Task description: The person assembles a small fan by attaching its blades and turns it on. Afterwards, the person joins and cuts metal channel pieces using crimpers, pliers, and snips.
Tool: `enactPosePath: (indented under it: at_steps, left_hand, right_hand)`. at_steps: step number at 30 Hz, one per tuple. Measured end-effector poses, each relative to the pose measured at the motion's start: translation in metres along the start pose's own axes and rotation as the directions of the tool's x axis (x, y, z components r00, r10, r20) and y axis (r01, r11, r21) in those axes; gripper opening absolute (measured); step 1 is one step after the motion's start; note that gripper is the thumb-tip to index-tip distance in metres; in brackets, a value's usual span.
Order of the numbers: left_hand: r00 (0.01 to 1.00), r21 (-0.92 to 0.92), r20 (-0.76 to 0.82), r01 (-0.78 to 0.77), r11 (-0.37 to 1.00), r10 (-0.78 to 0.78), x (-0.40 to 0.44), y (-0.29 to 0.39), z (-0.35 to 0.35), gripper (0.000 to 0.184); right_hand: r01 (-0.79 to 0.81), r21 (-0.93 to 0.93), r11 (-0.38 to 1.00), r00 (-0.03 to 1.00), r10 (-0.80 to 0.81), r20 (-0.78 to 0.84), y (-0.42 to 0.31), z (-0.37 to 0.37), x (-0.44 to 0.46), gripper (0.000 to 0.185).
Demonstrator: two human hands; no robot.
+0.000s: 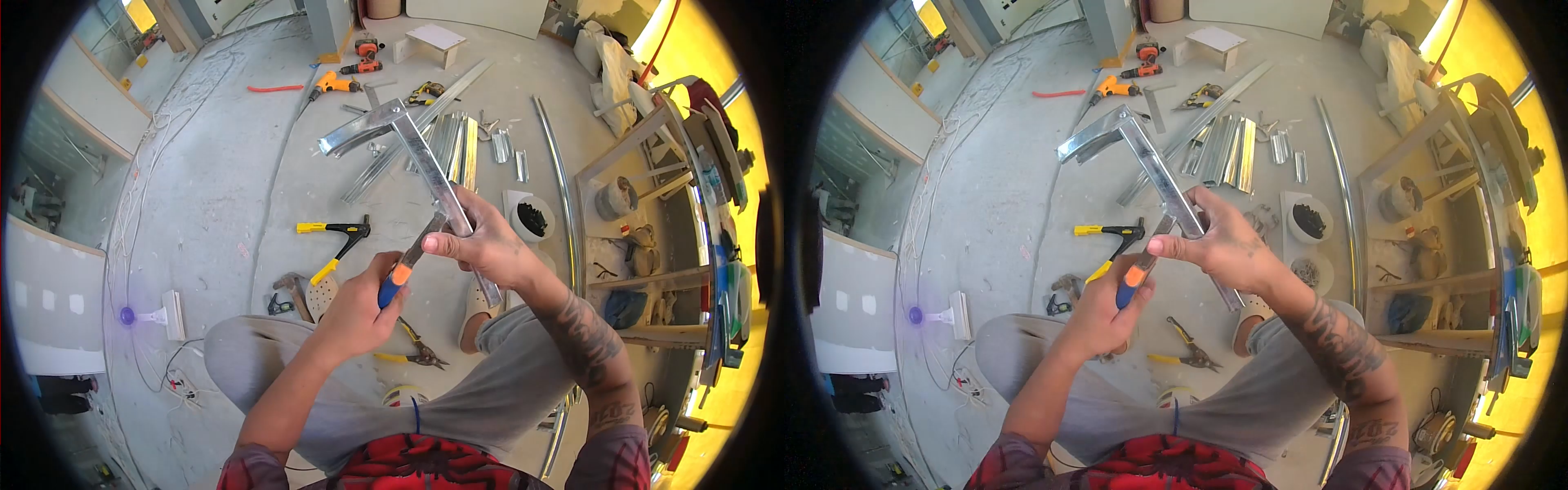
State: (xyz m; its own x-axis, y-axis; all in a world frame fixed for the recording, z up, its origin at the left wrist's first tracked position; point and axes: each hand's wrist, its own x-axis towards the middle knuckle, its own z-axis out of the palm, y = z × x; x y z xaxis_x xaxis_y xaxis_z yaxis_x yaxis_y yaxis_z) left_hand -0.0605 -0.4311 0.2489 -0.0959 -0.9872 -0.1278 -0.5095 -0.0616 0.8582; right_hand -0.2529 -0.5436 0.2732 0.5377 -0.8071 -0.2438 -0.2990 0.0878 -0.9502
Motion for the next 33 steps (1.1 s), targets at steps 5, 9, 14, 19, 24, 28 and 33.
enactPosePath:
  at_steps: [5,9,14,19,24,28,33]
  left_hand:
    - [1.000,-0.129,-0.010,-0.006,0.992,0.005,-0.0024,0.0005,-0.0009,0.038]
    - [0.996,-0.152,0.056,0.071,0.986,-0.064,-0.0019,0.0009,-0.0033,0.035]
    - [0.999,-0.141,0.024,-0.024,0.990,0.028,-0.0026,-0.0017,-0.0039,0.027]
    - [0.999,-0.130,0.042,0.028,0.991,-0.023,-0.0028,0.0028,-0.0005,0.029]
    - [0.998,-0.088,-0.038,-0.062,0.994,0.059,-0.0033,0.0020,0.0041,0.033]
    - [0.999,-0.005,-0.020,-0.047,0.999,0.047,-0.0033,-0.0010,0.0032,0.036]
    - [0.997,-0.001,-0.036,-0.071,0.997,0.071,-0.0043,0.0004,0.0007,0.035]
  right_hand:
    - [0.000,0.020,1.000,1.000,0.000,-0.013,-0.0038,0.0007,-0.0031,0.062]
    - [0.003,0.020,1.000,1.000,-0.003,-0.019,-0.0023,0.0002,-0.0024,0.060]
    - [0.005,-0.011,1.000,1.000,-0.005,-0.002,-0.0045,-0.0024,-0.0026,0.062]
    - [0.133,0.005,0.991,0.991,-0.133,-0.009,-0.0006,-0.0027,-0.0031,0.068]
    - [-0.005,0.006,1.000,1.000,0.005,0.017,-0.0023,-0.0056,-0.0058,0.072]
    - [-0.031,-0.048,0.998,1.000,0.030,-0.006,0.0002,-0.0050,-0.0042,0.071]
    - [0.085,-0.166,0.982,0.993,-0.098,-0.068,0.0007,-0.0058,-0.0022,0.071]
